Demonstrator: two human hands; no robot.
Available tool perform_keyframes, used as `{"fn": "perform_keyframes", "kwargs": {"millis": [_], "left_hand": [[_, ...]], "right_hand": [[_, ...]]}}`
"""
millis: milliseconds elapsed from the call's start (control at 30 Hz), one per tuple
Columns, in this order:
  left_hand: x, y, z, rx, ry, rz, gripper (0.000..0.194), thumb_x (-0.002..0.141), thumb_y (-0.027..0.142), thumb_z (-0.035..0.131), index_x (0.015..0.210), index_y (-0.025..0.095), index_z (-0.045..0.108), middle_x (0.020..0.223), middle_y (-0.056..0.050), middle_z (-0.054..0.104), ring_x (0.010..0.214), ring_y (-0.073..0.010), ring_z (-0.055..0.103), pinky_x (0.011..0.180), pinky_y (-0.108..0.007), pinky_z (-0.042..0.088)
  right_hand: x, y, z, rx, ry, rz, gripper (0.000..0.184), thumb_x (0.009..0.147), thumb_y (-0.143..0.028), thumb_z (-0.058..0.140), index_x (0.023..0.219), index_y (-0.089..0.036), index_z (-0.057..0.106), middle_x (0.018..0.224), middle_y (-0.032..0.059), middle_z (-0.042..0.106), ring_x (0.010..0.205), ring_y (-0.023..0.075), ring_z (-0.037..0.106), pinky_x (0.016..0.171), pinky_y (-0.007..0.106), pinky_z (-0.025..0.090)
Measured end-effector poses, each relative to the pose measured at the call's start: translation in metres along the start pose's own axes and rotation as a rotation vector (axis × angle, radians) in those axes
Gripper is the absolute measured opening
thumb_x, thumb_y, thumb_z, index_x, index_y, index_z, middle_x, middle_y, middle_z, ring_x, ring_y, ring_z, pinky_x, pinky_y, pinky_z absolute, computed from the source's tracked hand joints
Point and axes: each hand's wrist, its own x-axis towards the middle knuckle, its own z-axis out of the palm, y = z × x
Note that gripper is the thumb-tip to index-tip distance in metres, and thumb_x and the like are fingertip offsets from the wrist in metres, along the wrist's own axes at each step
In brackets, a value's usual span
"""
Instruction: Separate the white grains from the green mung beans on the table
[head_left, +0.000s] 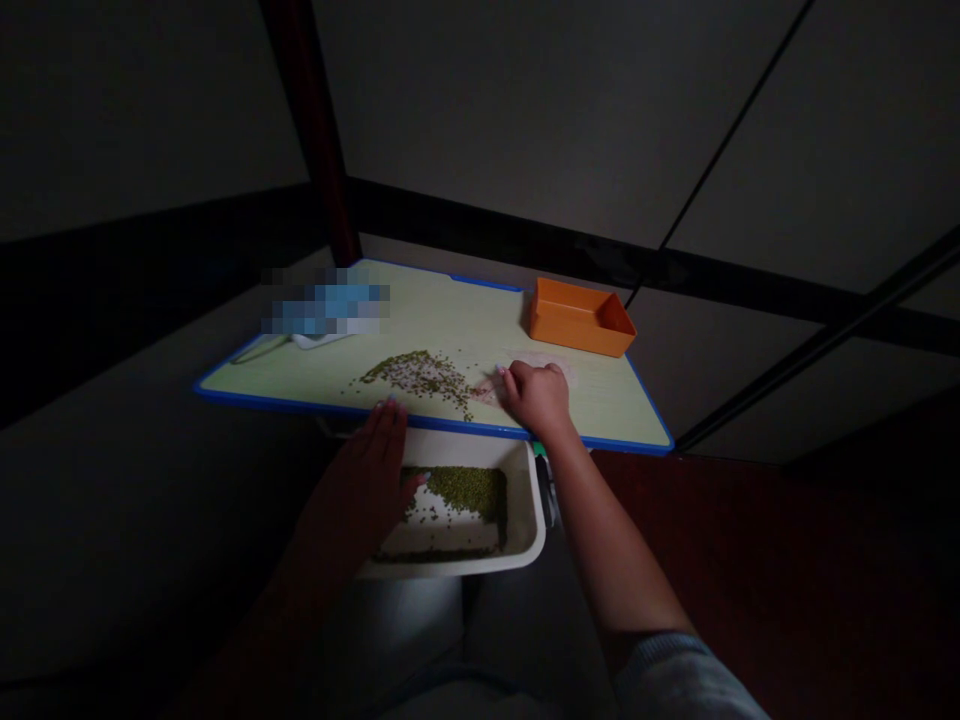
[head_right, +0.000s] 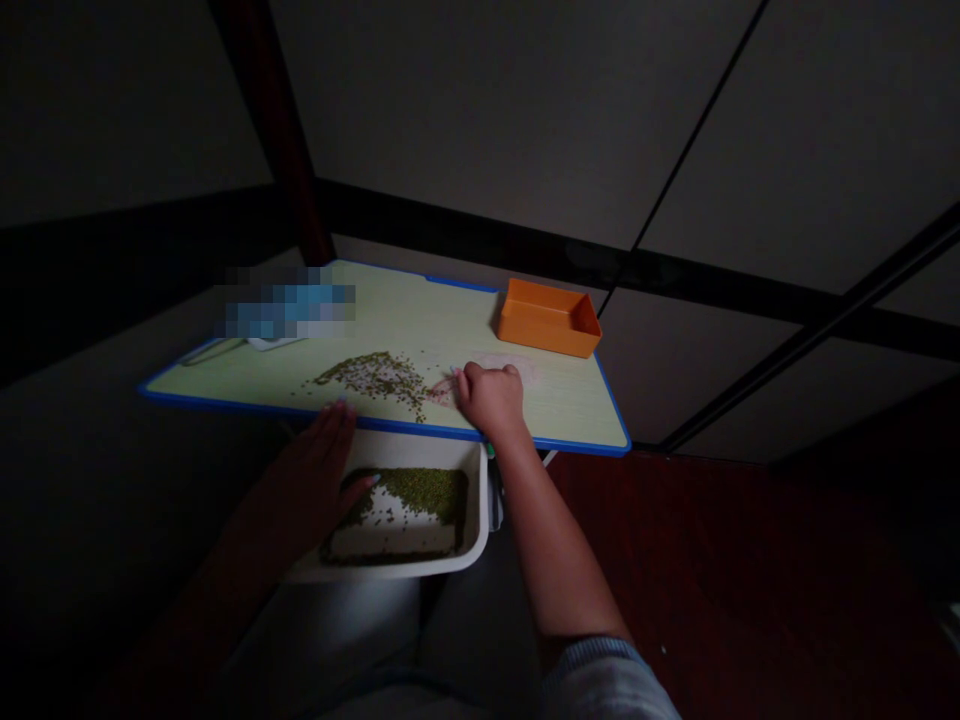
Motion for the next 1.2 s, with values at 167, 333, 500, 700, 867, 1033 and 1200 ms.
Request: {"fn": "perform_keyframes", "kwargs": {"millis": [167,333,500,700,867,1033,1200], "left_hand": [[0.001,-0.001,-0.004,0.016,-0.019,0.004,0.077,0.086,0.047,0.040,0.145,-0.001,0.024,0.153,-0.025,0.031,0.144,-0.0334,0.030,0.115,-0.046,0.033],[0.000,-0.001,0.001,0.018,0.001,0.005,0.078,0.088,0.047,0.038,0.146,-0.001,0.020,0.155,-0.025,0.029,0.145,-0.0335,0.028,0.115,-0.047,0.032],[0.000,-0.002,0.004,0.005,0.014,0.004,0.078,0.089,0.049,0.034,0.147,0.000,0.018,0.156,-0.025,0.026,0.145,-0.0331,0.027,0.114,-0.047,0.032],[0.000,-0.004,0.005,0.010,0.039,0.032,0.080,0.089,0.055,0.027,0.147,0.000,0.020,0.153,-0.026,0.031,0.143,-0.0349,0.032,0.112,-0.049,0.035],[0.000,-0.004,0.005,0.008,0.056,0.037,0.080,0.090,0.055,0.024,0.147,-0.001,0.020,0.153,-0.026,0.033,0.142,-0.0352,0.033,0.111,-0.048,0.036],[0.000,-0.004,0.007,0.007,0.070,0.037,0.079,0.090,0.053,0.027,0.147,-0.001,0.019,0.153,-0.026,0.031,0.144,-0.0352,0.030,0.112,-0.050,0.035],[0.001,-0.004,0.009,-0.006,0.069,0.039,0.079,0.090,0.053,0.026,0.147,0.000,0.018,0.154,-0.026,0.030,0.145,-0.0341,0.027,0.113,-0.049,0.034]], "right_hand": [[0.000,0.001,0.000,0.027,-0.016,-0.051,0.039,0.099,-0.039,0.038,0.083,-0.019,0.066,0.070,0.0071,0.071,0.063,0.0180,0.058,0.074,0.031,0.029],[0.001,0.001,0.000,0.045,-0.011,-0.078,0.038,0.099,-0.037,0.037,0.083,-0.019,0.066,0.071,0.0064,0.070,0.064,0.0179,0.057,0.073,0.030,0.029],[0.002,-0.001,-0.001,0.030,-0.048,-0.089,0.037,0.099,-0.037,0.038,0.086,-0.019,0.067,0.074,0.0066,0.072,0.065,0.0172,0.058,0.074,0.030,0.029],[0.002,-0.001,-0.002,-0.002,-0.032,0.007,0.039,0.100,-0.039,0.036,0.086,-0.019,0.066,0.075,0.0077,0.072,0.066,0.0178,0.060,0.074,0.030,0.029],[0.002,0.000,-0.001,0.013,-0.018,0.002,0.040,0.100,-0.039,0.035,0.086,-0.019,0.066,0.075,0.0074,0.072,0.066,0.0173,0.060,0.075,0.030,0.029],[0.003,-0.001,-0.002,-0.002,-0.046,-0.038,0.037,0.100,-0.038,0.036,0.087,-0.020,0.066,0.077,0.0075,0.073,0.068,0.0185,0.061,0.075,0.031,0.029],[0.003,-0.003,-0.004,-0.046,-0.074,0.008,0.039,0.101,-0.039,0.034,0.091,-0.019,0.065,0.079,0.0090,0.073,0.072,0.0192,0.063,0.077,0.031,0.030]]}}
